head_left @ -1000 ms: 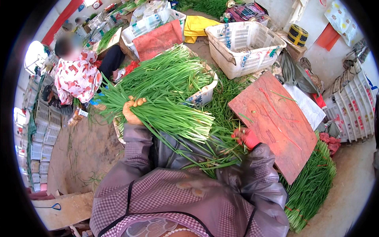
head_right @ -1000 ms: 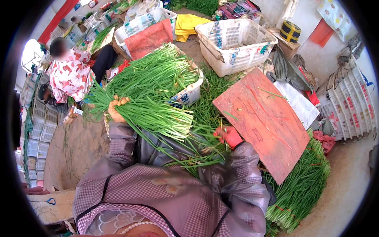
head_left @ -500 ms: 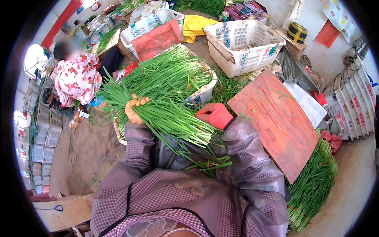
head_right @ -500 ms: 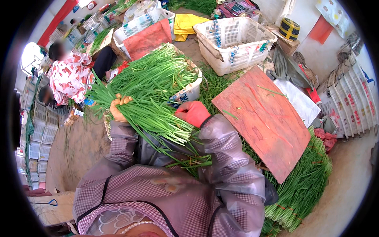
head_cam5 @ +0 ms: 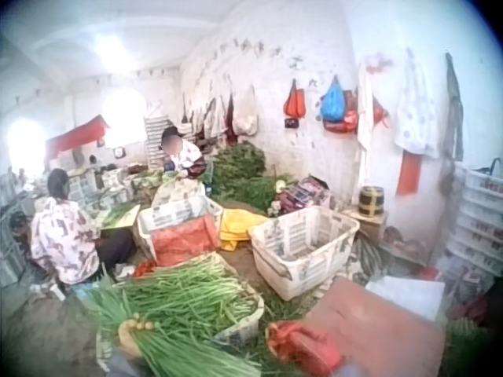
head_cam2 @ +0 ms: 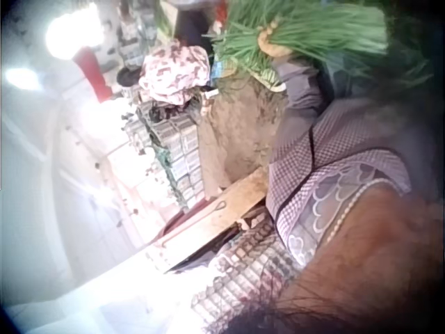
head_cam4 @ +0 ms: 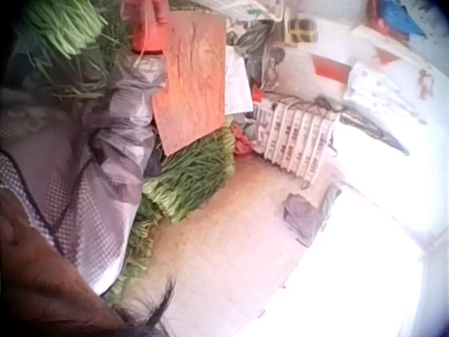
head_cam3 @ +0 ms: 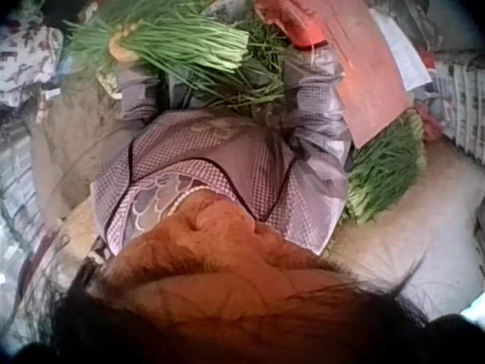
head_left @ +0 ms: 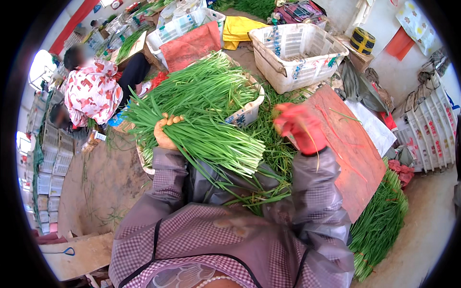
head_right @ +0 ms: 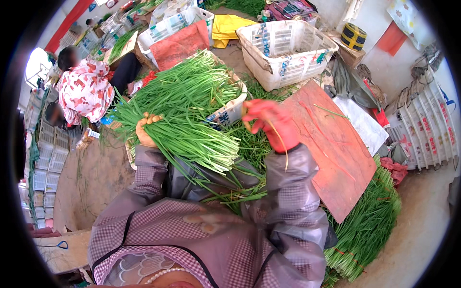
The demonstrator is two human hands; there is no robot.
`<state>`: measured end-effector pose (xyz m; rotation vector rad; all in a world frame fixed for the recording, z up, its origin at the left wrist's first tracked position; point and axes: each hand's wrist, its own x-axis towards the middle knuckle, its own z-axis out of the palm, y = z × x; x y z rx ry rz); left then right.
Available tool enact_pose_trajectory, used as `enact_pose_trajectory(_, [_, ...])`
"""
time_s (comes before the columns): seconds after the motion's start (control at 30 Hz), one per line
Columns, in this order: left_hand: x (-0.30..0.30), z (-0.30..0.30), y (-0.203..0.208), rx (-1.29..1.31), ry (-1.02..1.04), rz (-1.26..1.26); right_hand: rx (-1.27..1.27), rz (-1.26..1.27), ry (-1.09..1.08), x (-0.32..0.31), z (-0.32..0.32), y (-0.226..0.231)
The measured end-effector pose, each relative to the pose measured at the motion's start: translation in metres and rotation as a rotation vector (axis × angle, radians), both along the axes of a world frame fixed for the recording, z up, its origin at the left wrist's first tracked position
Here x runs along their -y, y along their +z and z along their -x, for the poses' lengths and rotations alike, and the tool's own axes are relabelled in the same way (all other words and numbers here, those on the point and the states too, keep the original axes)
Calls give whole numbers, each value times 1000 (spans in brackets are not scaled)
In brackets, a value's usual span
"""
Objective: The person bundles bunches of chives using red rubber bands on a wooden board, then lifts a white plastic crate and places it over a bin of chives.
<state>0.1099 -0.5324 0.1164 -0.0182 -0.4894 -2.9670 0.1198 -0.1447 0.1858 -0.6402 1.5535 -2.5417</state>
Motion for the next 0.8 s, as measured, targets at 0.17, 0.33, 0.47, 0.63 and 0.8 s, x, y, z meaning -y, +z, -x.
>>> enact_pose_trajectory(0.17, [9,5,-12,-35,-15,-7,362,-763,282,42,-9,-65])
enact_pose_trajectory(0.33, [-1,0,-9,168,138,52,393,-456,-65,10,-2,-86])
enact_pose_trajectory(0.47, [13,7,-22,256,200,99,517,-521,-84,-41,-9,-105])
enact_pose_trajectory(0.63, [19,11,-34,277,157,88,187,-1553,90,-28,-33,-151])
enact_pose_trajectory(0.8, [29,8,-41,336,186,79,152,-949,123,7,-54,-139])
